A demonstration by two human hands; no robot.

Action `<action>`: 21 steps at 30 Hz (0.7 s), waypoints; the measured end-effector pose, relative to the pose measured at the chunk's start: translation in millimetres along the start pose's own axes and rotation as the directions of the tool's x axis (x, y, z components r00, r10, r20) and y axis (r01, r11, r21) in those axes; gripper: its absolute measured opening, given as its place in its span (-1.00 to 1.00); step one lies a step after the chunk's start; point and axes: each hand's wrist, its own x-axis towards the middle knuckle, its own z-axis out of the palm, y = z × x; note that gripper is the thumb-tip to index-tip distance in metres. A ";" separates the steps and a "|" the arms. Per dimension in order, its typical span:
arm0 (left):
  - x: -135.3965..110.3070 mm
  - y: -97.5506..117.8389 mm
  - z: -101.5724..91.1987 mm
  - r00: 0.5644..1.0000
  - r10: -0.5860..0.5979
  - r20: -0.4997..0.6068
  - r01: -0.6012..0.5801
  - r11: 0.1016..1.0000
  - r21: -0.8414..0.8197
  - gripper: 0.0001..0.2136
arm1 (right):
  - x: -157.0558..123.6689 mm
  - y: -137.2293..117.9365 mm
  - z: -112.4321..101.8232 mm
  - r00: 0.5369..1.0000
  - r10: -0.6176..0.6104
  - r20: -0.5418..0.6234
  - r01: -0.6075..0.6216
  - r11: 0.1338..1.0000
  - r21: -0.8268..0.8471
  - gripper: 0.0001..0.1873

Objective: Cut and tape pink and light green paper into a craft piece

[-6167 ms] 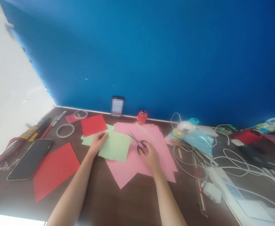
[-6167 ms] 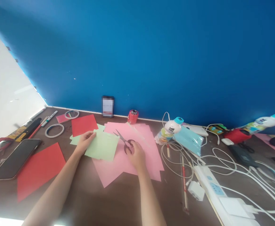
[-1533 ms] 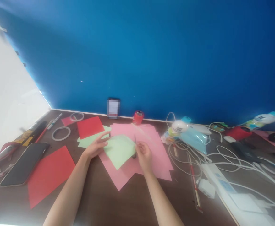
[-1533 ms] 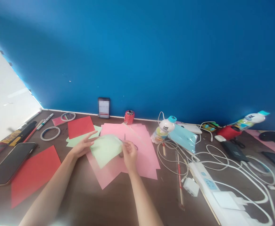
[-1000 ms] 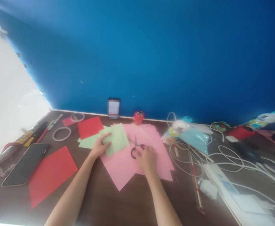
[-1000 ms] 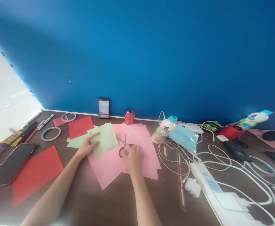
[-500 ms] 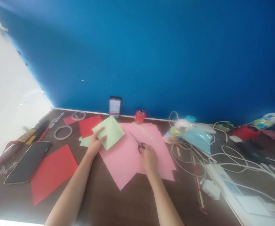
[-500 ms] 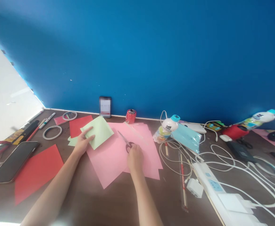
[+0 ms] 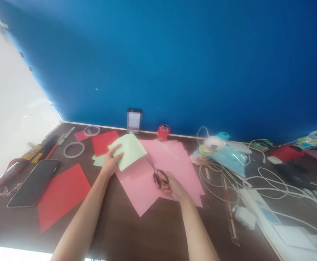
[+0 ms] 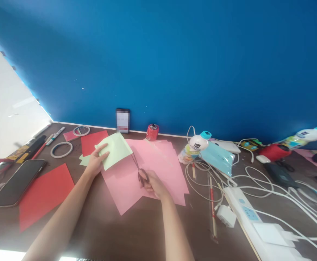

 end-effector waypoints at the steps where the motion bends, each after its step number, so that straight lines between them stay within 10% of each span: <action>1: -0.1 -0.9 0.1 1.000 0.011 0.004 -0.011 0.999 0.034 -0.43 | 1.9 1.6 0.0 1.000 -0.012 0.007 0.012 1.000 0.014 -0.60; 21: -4.2 -1.1 3.6 0.994 0.003 0.106 -0.021 0.985 0.174 -0.44 | 8.1 8.6 -4.3 0.997 -0.067 0.040 0.065 0.996 0.061 -0.62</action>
